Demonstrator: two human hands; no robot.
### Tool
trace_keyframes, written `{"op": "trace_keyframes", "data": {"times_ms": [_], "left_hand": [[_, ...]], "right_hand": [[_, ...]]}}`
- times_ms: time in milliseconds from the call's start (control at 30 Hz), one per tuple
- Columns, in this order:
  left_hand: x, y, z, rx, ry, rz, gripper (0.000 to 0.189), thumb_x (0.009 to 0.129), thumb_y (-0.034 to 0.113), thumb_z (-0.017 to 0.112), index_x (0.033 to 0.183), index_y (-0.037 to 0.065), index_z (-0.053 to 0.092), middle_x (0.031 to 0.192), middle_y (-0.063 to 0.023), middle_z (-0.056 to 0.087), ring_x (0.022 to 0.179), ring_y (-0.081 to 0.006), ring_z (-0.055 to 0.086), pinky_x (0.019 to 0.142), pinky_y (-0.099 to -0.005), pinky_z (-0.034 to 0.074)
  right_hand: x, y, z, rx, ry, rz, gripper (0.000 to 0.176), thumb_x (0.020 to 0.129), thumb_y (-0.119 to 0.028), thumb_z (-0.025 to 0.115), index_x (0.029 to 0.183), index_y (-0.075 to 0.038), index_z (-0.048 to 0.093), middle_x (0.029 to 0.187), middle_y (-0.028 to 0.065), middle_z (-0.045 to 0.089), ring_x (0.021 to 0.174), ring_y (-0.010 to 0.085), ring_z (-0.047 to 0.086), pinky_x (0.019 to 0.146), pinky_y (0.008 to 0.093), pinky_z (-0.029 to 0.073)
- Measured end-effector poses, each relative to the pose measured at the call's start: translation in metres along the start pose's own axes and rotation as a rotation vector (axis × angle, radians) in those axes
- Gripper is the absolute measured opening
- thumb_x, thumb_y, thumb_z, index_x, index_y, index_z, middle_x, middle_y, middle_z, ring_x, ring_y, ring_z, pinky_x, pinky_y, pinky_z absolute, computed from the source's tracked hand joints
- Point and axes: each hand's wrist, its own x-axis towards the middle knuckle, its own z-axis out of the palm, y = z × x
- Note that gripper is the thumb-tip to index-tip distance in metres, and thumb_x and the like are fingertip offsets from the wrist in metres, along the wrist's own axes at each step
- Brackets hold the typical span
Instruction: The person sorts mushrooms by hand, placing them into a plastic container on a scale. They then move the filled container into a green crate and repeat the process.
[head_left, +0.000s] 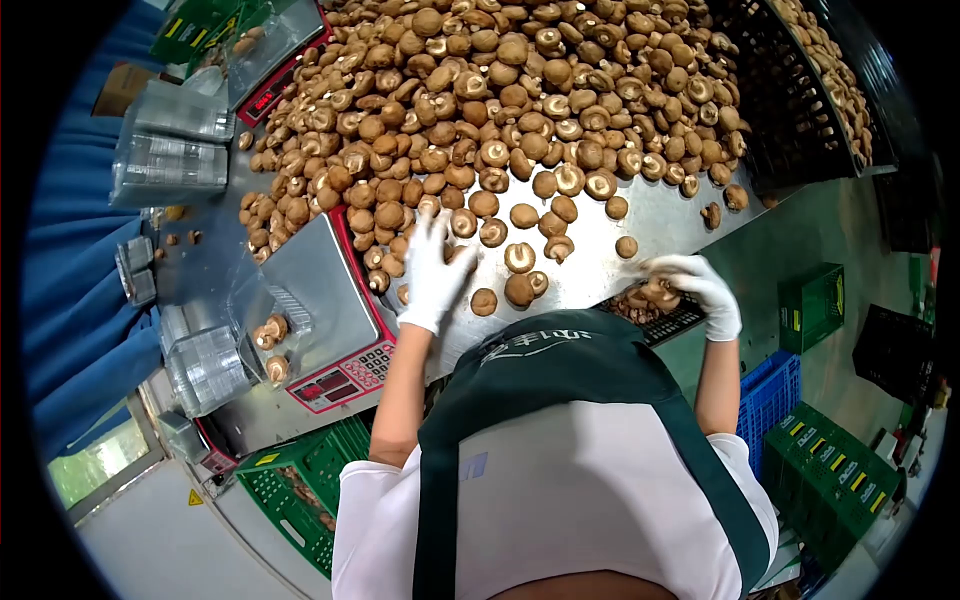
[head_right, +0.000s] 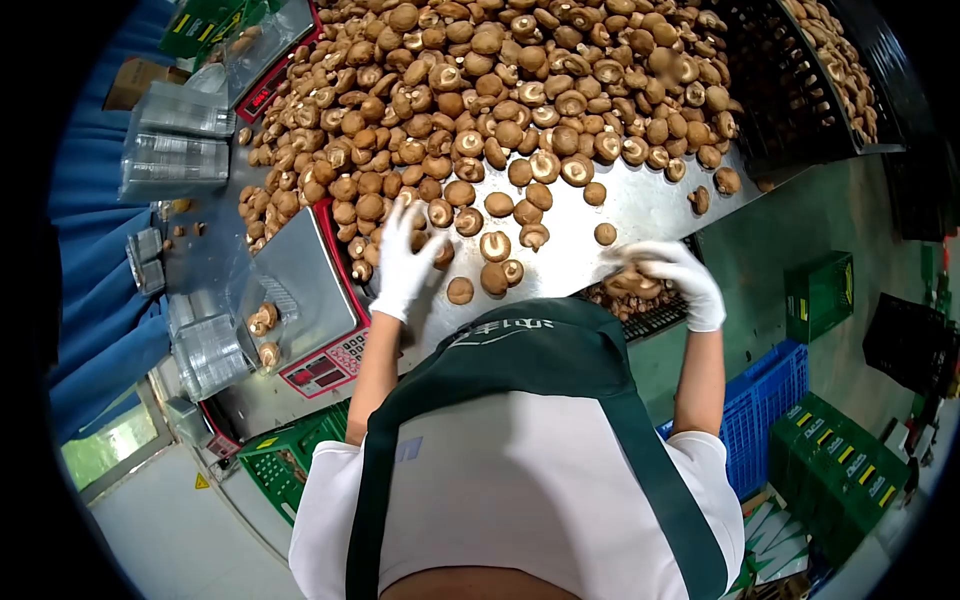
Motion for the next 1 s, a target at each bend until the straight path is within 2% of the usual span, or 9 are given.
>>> {"op": "trace_keyframes", "data": {"times_ms": [67,200,233,367,433,500,600,800,1000], "left_hand": [[0.01,-0.012,-0.002,0.116,0.016,-0.05,0.066,0.077,0.04,0.069,0.133,0.011,0.047,0.146,-0.0168,0.031,0.132,-0.0338,0.033,0.108,-0.0418,0.028],[0.019,-0.02,0.028,0.348,-0.14,-0.061,0.09,0.07,0.062,0.065,0.141,0.014,0.036,0.15,-0.0154,0.024,0.136,-0.033,0.026,0.106,-0.063,0.013],[0.015,-0.011,0.034,0.457,-0.13,-0.047,0.09,0.069,0.063,0.065,0.141,0.017,0.035,0.15,-0.0144,0.024,0.137,-0.0331,0.023,0.107,-0.0624,0.011],[0.005,-0.006,0.041,0.47,-0.106,0.176,0.085,0.071,0.059,0.064,0.138,0.014,0.039,0.147,-0.0137,0.029,0.134,-0.036,0.026,0.107,-0.0615,0.011],[-0.012,-0.004,0.042,0.447,-0.118,0.265,0.082,0.07,0.054,0.066,0.137,0.014,0.04,0.146,-0.0137,0.03,0.133,-0.0381,0.027,0.106,-0.0616,0.013],[-0.03,-0.002,0.041,0.421,-0.1,0.261,0.08,0.07,0.043,0.069,0.138,0.015,0.039,0.145,-0.0141,0.03,0.132,-0.0396,0.026,0.106,-0.0616,0.016],[-0.059,-0.005,0.032,0.398,-0.158,0.279,0.075,0.071,0.038,0.069,0.138,0.017,0.04,0.145,-0.0147,0.03,0.133,-0.042,0.024,0.105,-0.0595,0.02],[-0.099,-0.034,0.027,0.264,-0.097,0.213,0.052,0.076,0.028,0.066,0.125,0.015,0.053,0.143,-0.015,0.034,0.13,-0.0345,0.033,0.104,-0.0535,0.025],[-0.074,-0.025,0.042,0.029,0.065,0.078,0.043,0.075,0.031,0.068,0.115,0.017,0.06,0.14,-0.0113,0.04,0.128,-0.0298,0.037,0.105,-0.0533,0.019]], "right_hand": [[-0.011,0.007,-0.02,0.022,0.209,-0.001,0.041,0.084,-0.028,0.055,0.107,0.005,0.061,0.111,0.0161,0.063,0.105,0.0253,0.06,0.095,0.0346,0.043],[0.015,-0.001,-0.013,0.119,0.569,-0.033,0.028,0.087,-0.018,0.057,0.104,0.004,0.063,0.101,0.0103,0.065,0.092,0.0166,0.062,0.084,0.028,0.047],[0.029,-0.009,0.001,0.058,0.625,-0.025,0.026,0.085,-0.017,0.059,0.101,0.003,0.065,0.096,0.0085,0.067,0.087,0.0151,0.063,0.081,0.027,0.049],[0.088,0.004,0.052,-0.52,0.351,-0.03,0.022,0.077,-0.01,0.064,0.098,-0.01,0.07,0.092,0.0074,0.067,0.084,0.0181,0.063,0.073,0.0284,0.049],[0.116,0.018,0.07,-1.096,0.213,-0.297,0.024,0.072,-0.007,0.063,0.095,-0.012,0.07,0.102,0.0076,0.065,0.094,0.0229,0.06,0.078,0.0339,0.049],[0.137,0.032,0.082,-1.285,0.198,-0.365,0.031,0.069,-0.004,0.061,0.097,-0.013,0.069,0.119,0.0101,0.057,0.113,0.0296,0.05,0.098,0.0441,0.038],[0.152,0.03,0.074,-1.406,0.096,-0.299,0.04,0.069,-0.004,0.062,0.108,-0.013,0.066,0.124,0.0152,0.051,0.118,0.0318,0.046,0.105,0.0493,0.031],[0.151,0.02,0.072,-1.442,0.007,-0.318,0.03,0.077,-0.012,0.058,0.106,-0.011,0.067,0.118,0.0149,0.053,0.114,0.0317,0.048,0.099,0.0483,0.036],[0.163,0.02,0.08,-1.466,0.033,-0.299,0.028,0.074,-0.012,0.06,0.101,-0.011,0.067,0.118,0.0146,0.053,0.109,0.0325,0.05,0.091,0.0457,0.04]]}}
